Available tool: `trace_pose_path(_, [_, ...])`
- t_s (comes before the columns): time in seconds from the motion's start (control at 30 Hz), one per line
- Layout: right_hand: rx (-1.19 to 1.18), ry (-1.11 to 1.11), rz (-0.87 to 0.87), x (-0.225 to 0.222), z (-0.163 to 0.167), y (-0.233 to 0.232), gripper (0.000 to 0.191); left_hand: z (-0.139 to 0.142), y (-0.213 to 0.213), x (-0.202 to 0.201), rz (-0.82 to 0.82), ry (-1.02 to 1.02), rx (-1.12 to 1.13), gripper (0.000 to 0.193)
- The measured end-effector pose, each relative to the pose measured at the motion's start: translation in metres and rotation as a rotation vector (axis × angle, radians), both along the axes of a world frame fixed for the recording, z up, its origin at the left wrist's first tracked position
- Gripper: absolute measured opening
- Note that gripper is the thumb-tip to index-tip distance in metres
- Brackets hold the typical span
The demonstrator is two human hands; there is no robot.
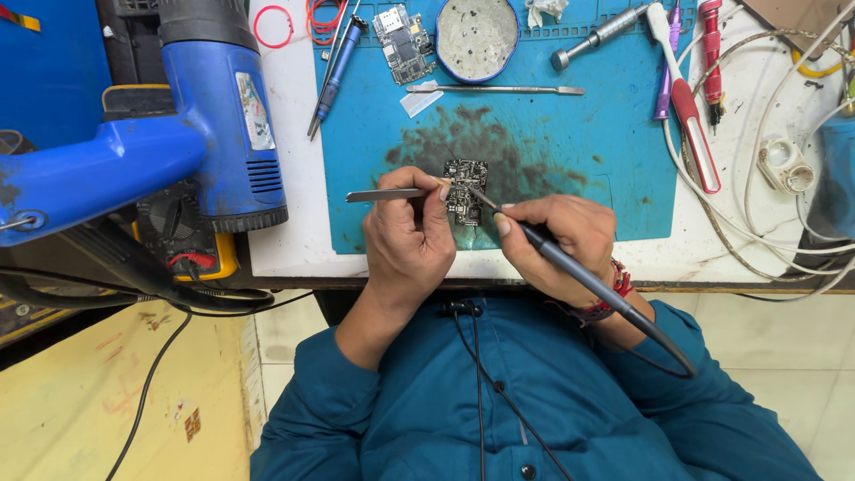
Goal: The person holds a small circuit board with tweezers in the left hand and uses a soldering iron in the right hand to apply solder to multiple points on the board. The person repeatedly repositions the board and targets different solder joints throughout the clip.
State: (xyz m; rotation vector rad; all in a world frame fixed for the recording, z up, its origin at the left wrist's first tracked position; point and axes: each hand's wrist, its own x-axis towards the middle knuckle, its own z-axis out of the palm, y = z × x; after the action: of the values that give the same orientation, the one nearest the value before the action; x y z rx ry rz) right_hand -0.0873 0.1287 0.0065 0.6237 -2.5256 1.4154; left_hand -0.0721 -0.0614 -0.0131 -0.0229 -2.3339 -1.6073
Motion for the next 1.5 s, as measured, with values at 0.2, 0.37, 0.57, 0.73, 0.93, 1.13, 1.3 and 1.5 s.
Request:
trace_pose_path(0.2, [-0.002, 0.027, 0.018, -0.0006, 0.0005, -0.0005, 0.011, 0.0000, -0.0006, 0.0006, -0.002, -0.019, 0.005, 0.016])
trace_pose_path(0.37, [0.000, 0.028, 0.035, -0.0010, 0.0014, 0.0004, 0.011, -0.0001, -0.0004, 0.0008, -0.006, -0.004, 0.002, 0.016])
trace_pose_path(0.57, [0.000, 0.025, 0.021, -0.0007, 0.0013, -0.0008, 0.012, 0.0002, -0.0003, 0.0021, -0.005, -0.035, 0.051, 0.016])
trace_pose_path(0.73, [0.001, 0.023, 0.012, -0.0008, 0.0011, -0.0014, 0.013, -0.0001, 0.0003, 0.0020, 0.003, -0.015, 0.039, 0.016])
trace_pose_path(0.93, [0.004, 0.019, 0.009, -0.0008, 0.0008, -0.0013, 0.013, 0.0004, 0.0001, 0.0019, -0.002, -0.019, 0.035, 0.016])
trace_pose_path(1.13, [-0.014, 0.039, 0.042, -0.0011, 0.0007, -0.0001, 0.013, 0.0004, 0.0003, 0.0023, 0.002, -0.020, 0.042, 0.016])
trace_pose_path(1.3, [0.006, 0.020, 0.053, -0.0014, 0.0019, 0.0002, 0.012, -0.0002, -0.0002, 0.0026, 0.000, -0.039, 0.054, 0.016])
trace_pose_path(1.5, [0.003, 0.012, 0.060, -0.0016, 0.0026, -0.0004, 0.013, -0.0010, 0.0001, 0.0036, 0.003, -0.042, 0.073, 0.016])
